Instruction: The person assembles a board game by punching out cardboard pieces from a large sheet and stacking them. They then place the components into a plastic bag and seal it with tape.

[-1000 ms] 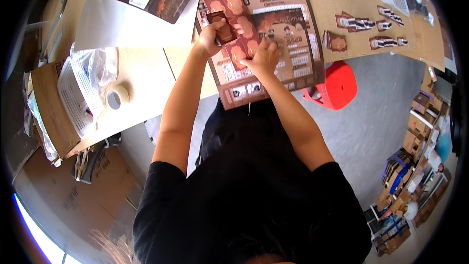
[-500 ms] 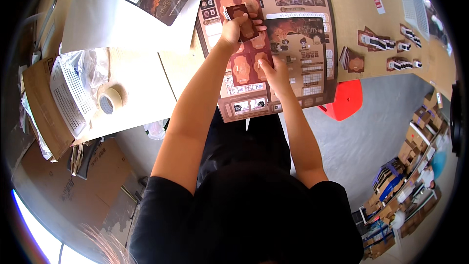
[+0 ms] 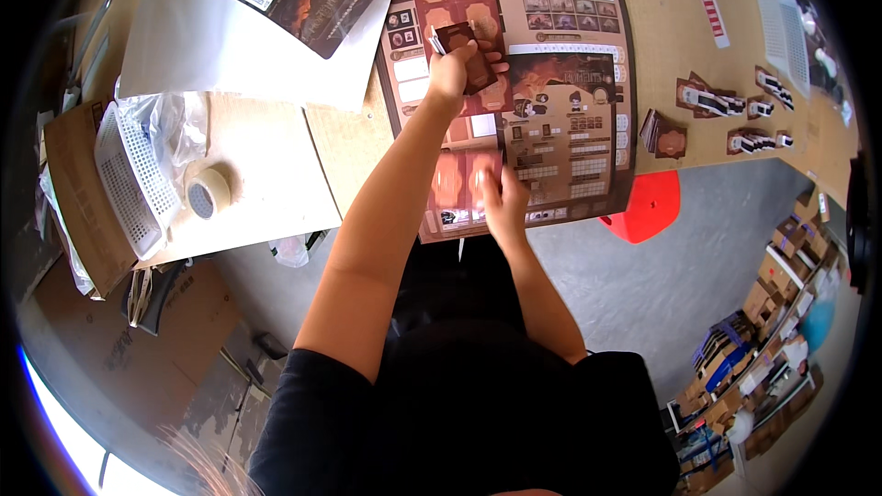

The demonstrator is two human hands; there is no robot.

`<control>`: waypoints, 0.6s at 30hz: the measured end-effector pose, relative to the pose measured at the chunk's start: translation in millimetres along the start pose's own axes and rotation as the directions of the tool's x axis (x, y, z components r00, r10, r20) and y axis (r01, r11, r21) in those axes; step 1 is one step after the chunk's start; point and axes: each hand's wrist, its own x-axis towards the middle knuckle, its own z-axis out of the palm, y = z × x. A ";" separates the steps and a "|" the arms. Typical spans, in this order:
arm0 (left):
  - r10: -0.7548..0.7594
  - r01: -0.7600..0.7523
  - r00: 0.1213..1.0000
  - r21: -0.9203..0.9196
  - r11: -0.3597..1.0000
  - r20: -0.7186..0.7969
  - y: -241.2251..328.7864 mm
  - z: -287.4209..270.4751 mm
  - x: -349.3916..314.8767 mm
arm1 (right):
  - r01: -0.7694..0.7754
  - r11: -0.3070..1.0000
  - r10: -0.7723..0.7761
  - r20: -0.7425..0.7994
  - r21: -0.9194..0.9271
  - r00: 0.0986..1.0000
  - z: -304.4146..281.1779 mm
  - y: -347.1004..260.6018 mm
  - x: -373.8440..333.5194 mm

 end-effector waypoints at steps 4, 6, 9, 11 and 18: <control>-0.017 0.017 1.000 -0.007 1.000 -0.005 0.8 1.0 0.0 | -0.071 0.935 0.165 -0.248 0.348 0.955 -18.0 27.3 -20.9; -0.010 0.010 0.999 -0.004 1.000 0.037 3.9 2.6 -9.5 | -0.027 0.941 0.108 -0.221 0.338 0.969 -44.7 12.9 -6.8; -0.026 0.034 0.988 -0.051 0.998 0.150 9.7 -0.5 -22.4 | 0.014 0.888 0.071 -0.167 0.460 0.983 -66.7 -13.9 12.3; -0.011 0.018 0.966 -0.023 1.000 0.258 12.0 1.4 -46.5 | 0.020 0.889 0.023 -0.089 0.458 0.996 -80.3 -30.0 15.7; -0.429 0.449 0.842 0.014 0.893 0.328 -12.6 -0.9 -122.7 | 0.208 0.960 -0.181 -0.151 0.187 0.972 -73.0 -76.5 34.9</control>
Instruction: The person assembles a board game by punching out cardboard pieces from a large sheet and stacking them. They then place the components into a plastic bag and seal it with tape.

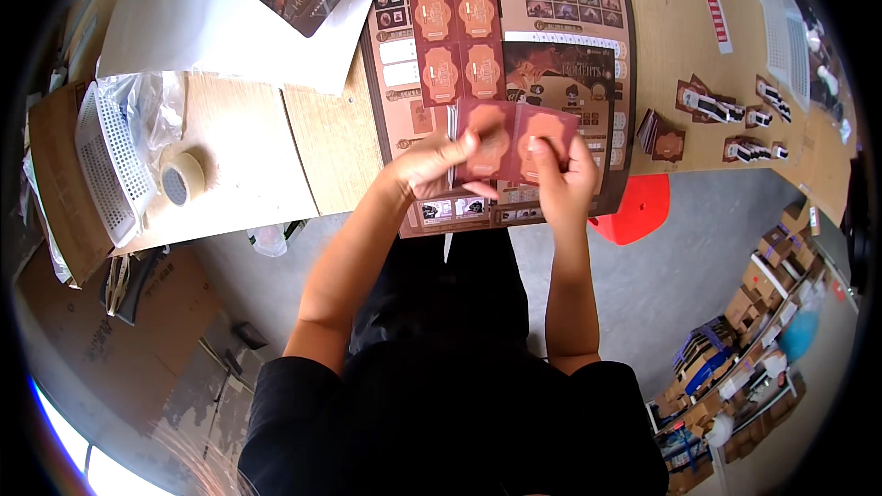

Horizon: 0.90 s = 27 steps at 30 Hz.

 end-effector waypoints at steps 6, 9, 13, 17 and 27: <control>0.105 -0.107 0.980 -0.002 0.994 -0.170 1.1 19.1 -2.8 | -0.076 0.984 0.108 0.196 -0.161 0.975 0.8 -7.2 3.2; 0.079 -0.065 0.984 0.090 0.994 -0.159 0.1 17.4 -7.1 | -0.007 0.989 0.046 0.263 -0.151 0.964 -6.1 -6.2 4.8; 0.091 -0.073 0.980 0.104 0.992 -0.176 -1.7 23.1 -10.7 | -0.129 0.991 0.132 0.308 -0.029 0.942 -12.5 -3.5 4.4; 0.065 -0.058 0.997 0.118 0.991 -0.053 2.9 24.8 -15.5 | -0.272 0.922 0.189 0.293 0.275 0.937 -15.9 -10.9 -5.8; 0.188 -0.179 0.969 -0.067 0.982 0.162 -26.4 -9.0 -25.5 | -0.133 0.991 0.134 0.050 -0.023 0.990 -17.0 6.4 -24.0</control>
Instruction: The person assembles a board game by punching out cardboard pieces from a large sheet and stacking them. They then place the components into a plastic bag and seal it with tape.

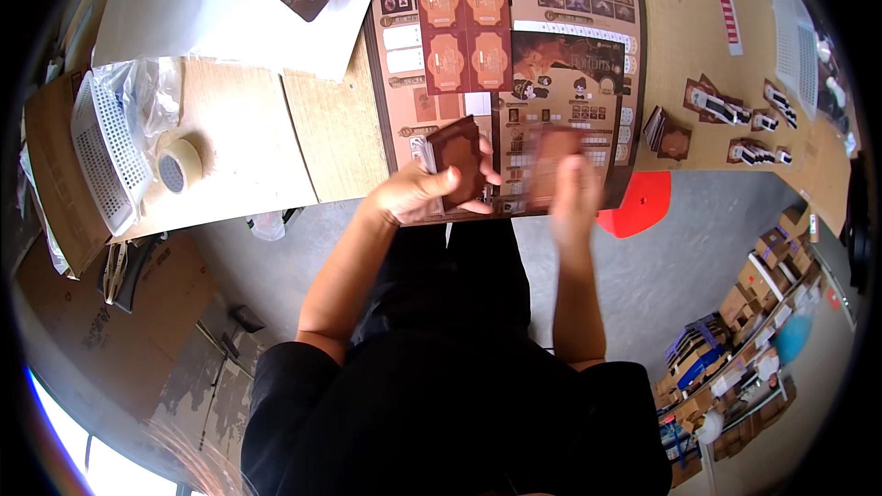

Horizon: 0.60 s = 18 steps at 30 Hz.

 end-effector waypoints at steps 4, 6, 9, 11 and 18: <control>0.095 -0.050 0.977 0.227 0.973 -0.190 -8.2 11.9 1.9 | 0.418 0.738 -0.381 0.183 -0.530 0.906 61.0 -1.0 -8.5; 0.045 0.056 0.933 0.268 0.962 -0.357 0.5 6.2 2.0 | 0.453 0.688 -0.373 0.260 -0.567 0.891 67.2 3.8 -4.5; 0.065 -0.045 0.802 0.048 0.998 -0.594 22.8 3.2 6.3 | 0.338 0.905 -0.299 0.178 -0.258 0.937 67.6 20.7 23.8; 0.125 -0.103 0.910 0.077 0.992 -0.395 52.2 -14.1 3.1 | 0.252 0.925 -0.253 0.036 -0.285 0.967 60.2 22.6 56.0; 0.049 0.062 0.921 0.268 0.961 -0.386 102.5 -40.9 48.5 | 0.115 0.879 -0.191 -0.122 -0.462 0.974 93.8 17.6 92.3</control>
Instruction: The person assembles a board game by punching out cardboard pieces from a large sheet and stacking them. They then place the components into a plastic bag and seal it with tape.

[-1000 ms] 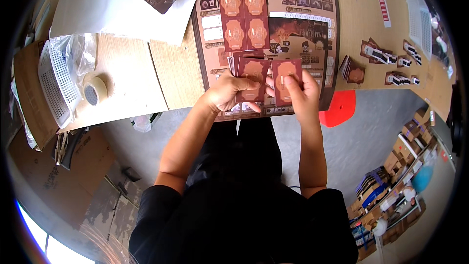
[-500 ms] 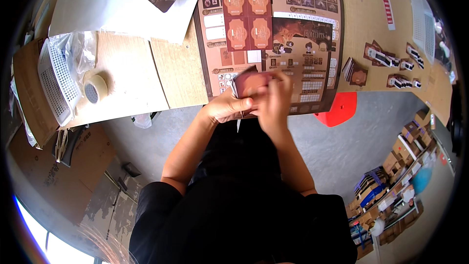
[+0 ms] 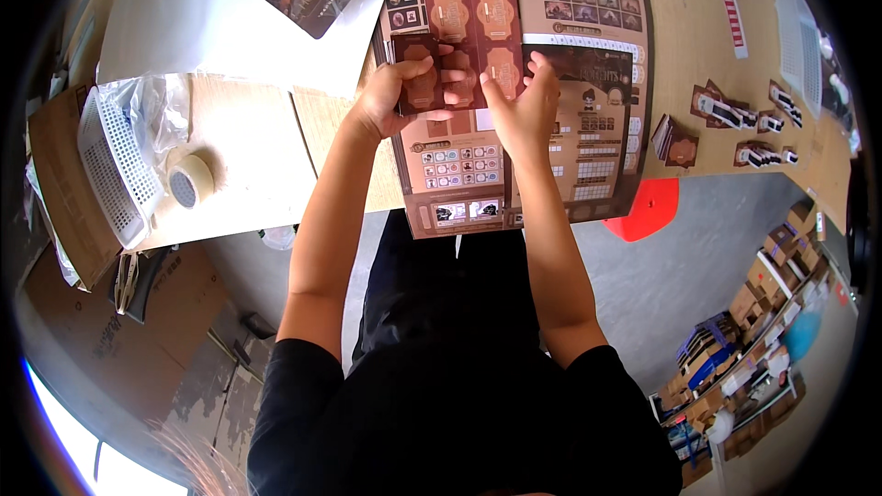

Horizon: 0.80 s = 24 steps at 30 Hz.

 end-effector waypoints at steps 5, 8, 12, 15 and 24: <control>-0.137 0.136 0.990 0.029 0.990 0.030 -19.1 14.4 -1.6 | 0.138 0.963 -0.123 0.076 -0.232 0.989 8.6 7.4 24.1; -0.104 0.111 0.991 -0.086 0.990 0.087 -21.0 28.5 -6.9 | 0.138 0.980 -0.119 0.132 -0.145 0.984 1.3 14.8 27.6; 0.108 -0.090 0.990 -0.192 0.977 0.086 3.2 42.5 15.8 | 0.150 0.987 -0.135 0.192 -0.063 0.972 -11.4 23.3 14.9; 0.210 -0.212 0.977 0.079 0.974 0.037 0.5 33.8 51.4 | 0.107 0.994 -0.097 0.194 -0.039 0.976 -14.7 32.9 10.8; 0.285 -0.305 0.930 -0.052 0.951 -0.233 -11.0 46.9 62.5 | -0.290 0.949 0.253 0.251 0.122 0.934 -20.1 42.2 -13.1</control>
